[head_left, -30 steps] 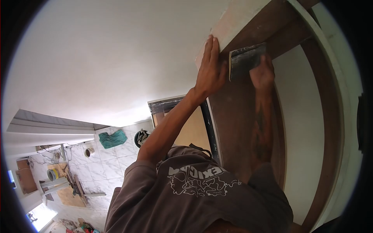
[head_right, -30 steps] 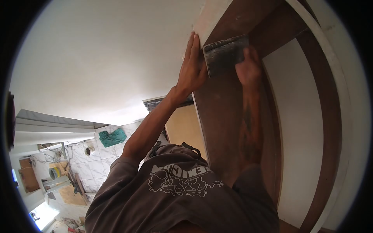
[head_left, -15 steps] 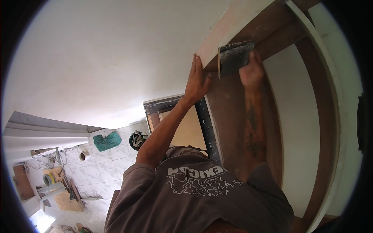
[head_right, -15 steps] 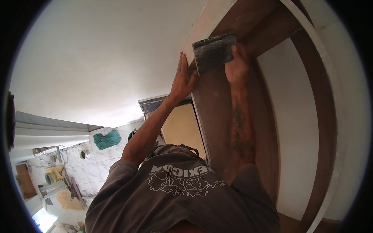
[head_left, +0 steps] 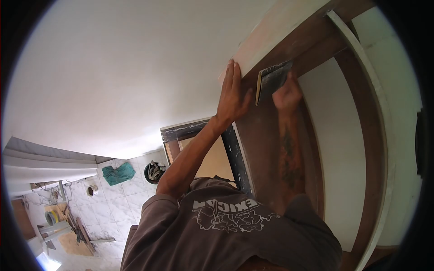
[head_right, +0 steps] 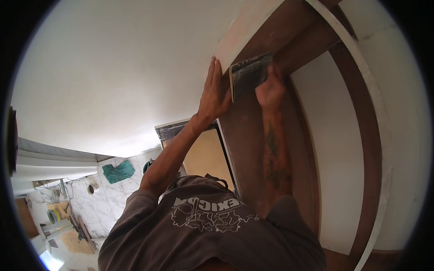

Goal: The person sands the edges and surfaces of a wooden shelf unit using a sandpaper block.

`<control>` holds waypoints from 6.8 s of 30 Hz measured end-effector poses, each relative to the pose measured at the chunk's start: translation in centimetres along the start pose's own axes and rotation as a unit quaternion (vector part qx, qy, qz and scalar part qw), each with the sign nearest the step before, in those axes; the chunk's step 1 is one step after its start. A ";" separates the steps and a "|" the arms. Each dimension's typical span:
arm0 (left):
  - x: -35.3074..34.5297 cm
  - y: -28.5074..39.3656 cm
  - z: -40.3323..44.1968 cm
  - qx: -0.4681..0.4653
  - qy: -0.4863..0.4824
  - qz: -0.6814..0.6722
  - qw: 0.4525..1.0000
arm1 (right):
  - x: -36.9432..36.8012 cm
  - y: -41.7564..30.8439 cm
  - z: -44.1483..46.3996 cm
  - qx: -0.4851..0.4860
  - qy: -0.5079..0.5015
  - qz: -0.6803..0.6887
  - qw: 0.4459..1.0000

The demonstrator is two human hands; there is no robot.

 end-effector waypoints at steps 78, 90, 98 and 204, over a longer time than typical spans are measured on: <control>1.3 -3.6 -4.7 0.008 -0.133 -0.055 0.990 | 1.3 1.7 -1.6 -0.020 -0.006 0.152 0.988; 0.0 -4.5 -7.1 0.118 -0.110 -0.068 0.985 | 0.8 1.0 -1.3 -0.033 -0.060 0.139 0.988; 0.0 -3.3 -7.1 0.131 -0.106 -0.054 0.984 | 1.2 1.3 -1.2 -0.021 -0.009 0.135 0.991; -1.8 2.4 -5.0 0.178 -0.048 -0.033 0.982 | -4.3 4.6 0.4 0.057 0.207 -0.474 0.854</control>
Point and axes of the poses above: each hand's wrist, its own z-axis towards the middle knuckle, its own x-axis out of the back of the hand, y = z × x, the point moved 1 cm from there along z, towards the middle knuckle, and after that the axes turned 4 degrees about -x, right-handed, at the moved point
